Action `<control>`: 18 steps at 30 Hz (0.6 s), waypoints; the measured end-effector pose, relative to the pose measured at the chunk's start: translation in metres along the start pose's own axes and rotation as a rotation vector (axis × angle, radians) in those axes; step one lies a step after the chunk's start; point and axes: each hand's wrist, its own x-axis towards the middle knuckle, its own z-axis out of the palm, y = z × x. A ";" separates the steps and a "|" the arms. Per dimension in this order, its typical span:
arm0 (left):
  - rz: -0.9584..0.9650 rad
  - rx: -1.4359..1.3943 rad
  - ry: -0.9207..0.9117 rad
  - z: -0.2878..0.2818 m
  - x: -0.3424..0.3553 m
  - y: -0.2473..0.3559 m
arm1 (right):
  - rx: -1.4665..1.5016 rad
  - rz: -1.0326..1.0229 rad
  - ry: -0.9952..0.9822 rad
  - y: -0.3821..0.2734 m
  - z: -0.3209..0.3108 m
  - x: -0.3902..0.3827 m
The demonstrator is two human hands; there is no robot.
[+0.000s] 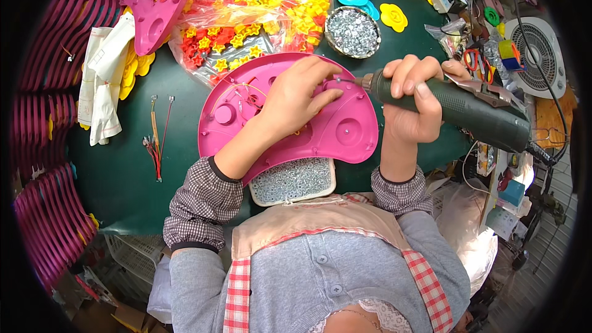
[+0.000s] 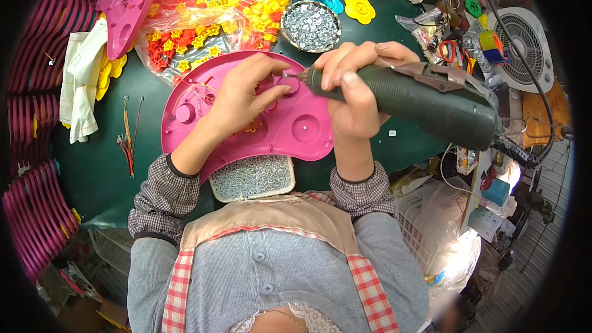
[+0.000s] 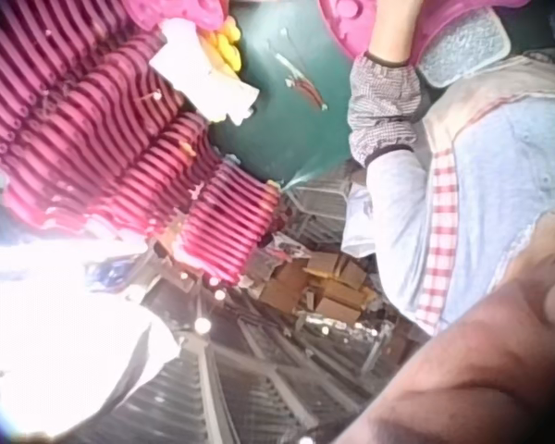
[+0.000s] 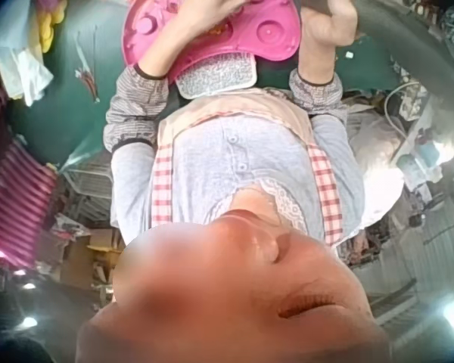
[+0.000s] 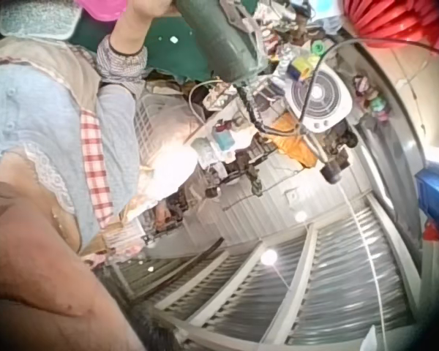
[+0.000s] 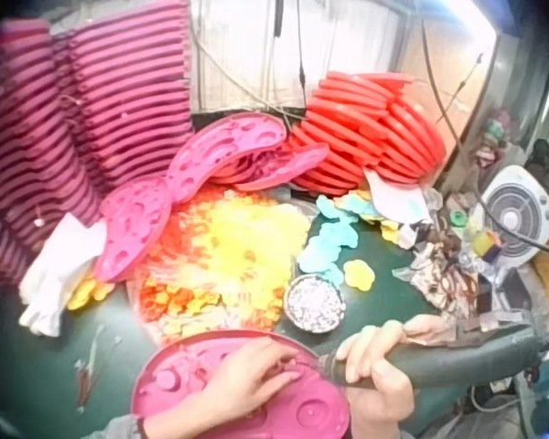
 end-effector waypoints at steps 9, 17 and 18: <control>0.016 -0.086 -0.026 -0.011 -0.018 0.008 | 0.123 0.065 0.037 -0.017 0.013 -0.009; 0.044 -0.031 -0.014 -0.013 -0.022 0.016 | 0.128 0.059 0.021 -0.026 0.014 -0.014; 0.042 -0.028 -0.007 -0.012 -0.024 0.015 | 0.131 0.056 0.026 -0.028 0.015 -0.014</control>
